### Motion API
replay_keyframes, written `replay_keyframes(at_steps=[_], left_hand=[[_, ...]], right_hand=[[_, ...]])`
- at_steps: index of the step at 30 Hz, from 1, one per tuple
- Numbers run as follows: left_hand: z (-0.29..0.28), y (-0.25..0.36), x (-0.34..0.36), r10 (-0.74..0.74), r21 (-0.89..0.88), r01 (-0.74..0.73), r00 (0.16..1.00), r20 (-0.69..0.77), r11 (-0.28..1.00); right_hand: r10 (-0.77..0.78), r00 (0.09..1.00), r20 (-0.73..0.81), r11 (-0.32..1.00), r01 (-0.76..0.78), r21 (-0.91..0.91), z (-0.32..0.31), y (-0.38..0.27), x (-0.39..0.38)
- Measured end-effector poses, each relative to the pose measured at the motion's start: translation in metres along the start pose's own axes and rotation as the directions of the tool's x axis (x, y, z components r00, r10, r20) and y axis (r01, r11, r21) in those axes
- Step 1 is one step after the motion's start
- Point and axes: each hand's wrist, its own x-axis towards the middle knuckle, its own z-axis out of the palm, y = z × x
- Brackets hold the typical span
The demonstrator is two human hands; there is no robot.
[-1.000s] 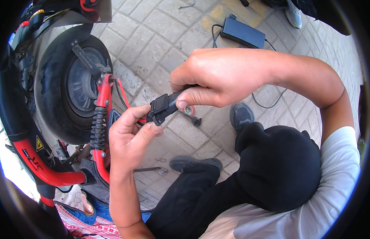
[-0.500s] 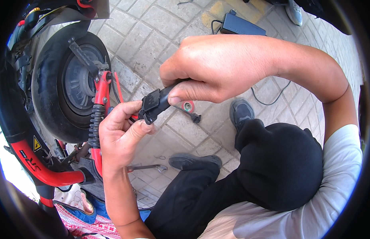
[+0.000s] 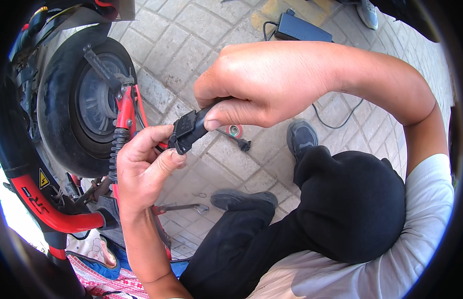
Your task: The person sits on the ground and repairs the wiring of a red electric scooter. They strip wire ends with pliers, twist the wires together, and wrap the connections with red electrical tape.
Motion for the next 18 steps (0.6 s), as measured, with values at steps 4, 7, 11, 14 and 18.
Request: replay_keyframes(at_steps=[4,7,11,14,18], left_hand=[[0.0,-0.003,-0.001,-0.015,0.007,0.015,1.0,0.015,1.0],[0.001,-0.003,0.0,-0.031,0.039,0.029,0.998,0.05,0.999],[-0.001,-0.006,-0.002,-0.028,-0.055,0.03,0.999,0.032,0.998],[-0.003,-0.007,0.004,0.015,-0.094,-0.018,0.999,-0.038,0.995],[0.005,-0.003,0.001,0.075,0.078,-0.07,0.995,-0.066,0.995]], right_hand=[[-0.038,0.998,-0.044,0.999,0.037,-0.011,0.007,0.003,-0.002],[-0.05,0.998,-0.037,0.997,0.048,-0.053,0.009,0.002,-0.002],[-0.029,0.998,-0.055,0.999,0.027,-0.037,0.012,0.002,0.001],[-0.013,0.969,-0.246,0.995,0.036,0.089,0.022,0.008,-0.001],[0.038,0.986,-0.162,0.995,-0.022,0.096,0.02,0.011,-0.008]])
